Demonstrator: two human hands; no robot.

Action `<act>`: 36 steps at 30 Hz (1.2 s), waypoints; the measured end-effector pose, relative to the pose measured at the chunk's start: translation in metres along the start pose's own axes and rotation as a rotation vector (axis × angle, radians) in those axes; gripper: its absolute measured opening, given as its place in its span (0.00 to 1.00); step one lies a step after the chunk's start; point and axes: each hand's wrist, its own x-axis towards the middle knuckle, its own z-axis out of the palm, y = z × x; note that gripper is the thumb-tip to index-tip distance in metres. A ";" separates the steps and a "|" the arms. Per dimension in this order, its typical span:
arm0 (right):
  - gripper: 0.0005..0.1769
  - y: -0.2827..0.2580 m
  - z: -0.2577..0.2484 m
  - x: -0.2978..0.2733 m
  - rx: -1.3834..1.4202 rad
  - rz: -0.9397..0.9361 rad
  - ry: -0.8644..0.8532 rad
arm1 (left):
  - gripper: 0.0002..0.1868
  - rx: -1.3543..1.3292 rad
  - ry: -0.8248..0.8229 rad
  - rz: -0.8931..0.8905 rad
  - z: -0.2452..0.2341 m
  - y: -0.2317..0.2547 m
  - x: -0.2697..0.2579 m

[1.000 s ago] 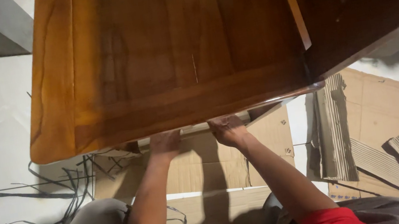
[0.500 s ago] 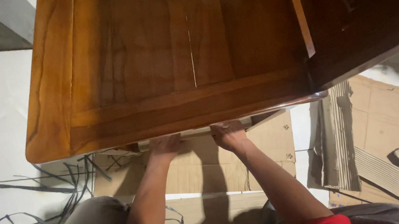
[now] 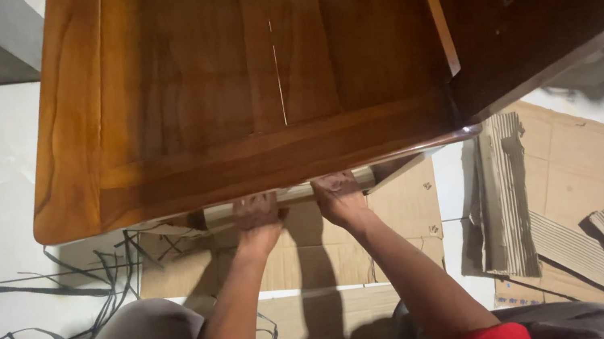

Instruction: Wrapping a wooden chair leg with cardboard and securing it with plastic straps

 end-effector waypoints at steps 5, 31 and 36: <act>0.27 -0.007 0.023 -0.012 -0.126 0.202 -0.368 | 0.21 0.030 0.006 -0.132 0.001 0.010 0.005; 0.55 -0.075 -0.074 -0.003 -0.154 0.288 -0.390 | 0.50 -0.090 -0.178 -0.234 -0.107 0.033 -0.009; 0.48 -0.084 -0.063 -0.025 -0.102 0.213 -0.228 | 0.39 -0.098 -0.014 -0.243 -0.129 0.048 -0.040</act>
